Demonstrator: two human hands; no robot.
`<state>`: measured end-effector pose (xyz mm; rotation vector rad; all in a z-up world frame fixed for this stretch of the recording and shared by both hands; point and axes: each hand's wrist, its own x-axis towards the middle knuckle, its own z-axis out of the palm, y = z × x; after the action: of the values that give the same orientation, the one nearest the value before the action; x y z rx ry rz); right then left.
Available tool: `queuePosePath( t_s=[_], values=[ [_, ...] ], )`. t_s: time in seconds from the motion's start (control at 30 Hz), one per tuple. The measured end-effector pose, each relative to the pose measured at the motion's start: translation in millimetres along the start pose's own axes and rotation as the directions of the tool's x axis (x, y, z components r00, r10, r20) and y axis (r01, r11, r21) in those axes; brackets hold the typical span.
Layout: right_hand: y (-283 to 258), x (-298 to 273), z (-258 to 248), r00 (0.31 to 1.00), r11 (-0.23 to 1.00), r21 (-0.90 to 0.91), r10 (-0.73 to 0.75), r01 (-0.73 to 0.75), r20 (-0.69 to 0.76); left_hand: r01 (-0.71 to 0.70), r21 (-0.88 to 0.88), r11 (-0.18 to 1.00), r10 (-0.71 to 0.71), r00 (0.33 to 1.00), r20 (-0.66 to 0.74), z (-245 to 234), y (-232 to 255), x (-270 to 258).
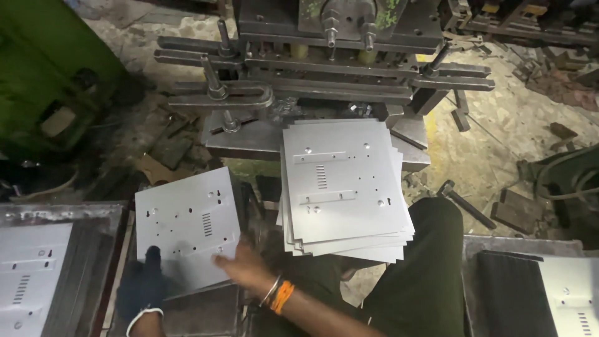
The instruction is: Picking up metal plates from a stack and placing them into a new pile at a manual workstation.
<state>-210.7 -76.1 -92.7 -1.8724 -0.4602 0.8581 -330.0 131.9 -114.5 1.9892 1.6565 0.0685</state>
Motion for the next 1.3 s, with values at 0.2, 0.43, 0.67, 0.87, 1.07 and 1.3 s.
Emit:
queuePosePath(
  t_s=[0.2,0.43,0.67,0.87,1.07,1.3],
  values=[
    [-27,-24,7,0.999,0.981,-0.191,-0.039,0.030,-0.039,-0.060,0.074,0.995,0.061,0.998,-0.017,-1,3,-2],
    [-47,-31,4,0.989,0.988,-0.153,-0.013,-0.010,-0.145,-0.068,0.135,0.989,0.071,0.997,-0.013,-18,29,-19],
    [-42,-34,-3,0.992,0.998,-0.009,0.053,-0.055,-0.114,-0.047,0.161,0.986,0.047,0.999,0.004,-25,35,-30],
    [-71,-38,-7,0.985,0.994,0.104,-0.007,0.025,-0.172,-0.121,0.122,0.985,0.118,0.993,0.031,-28,19,-16],
    [-79,-51,-62,0.958,0.832,0.544,0.234,-0.110,-0.165,-0.080,-0.221,0.972,0.127,0.970,0.206,-36,2,13],
    [-57,-89,-220,0.939,0.717,0.645,-0.036,0.263,-0.342,0.184,-0.840,0.510,0.560,0.670,0.487,-35,164,-111]
  ],
)
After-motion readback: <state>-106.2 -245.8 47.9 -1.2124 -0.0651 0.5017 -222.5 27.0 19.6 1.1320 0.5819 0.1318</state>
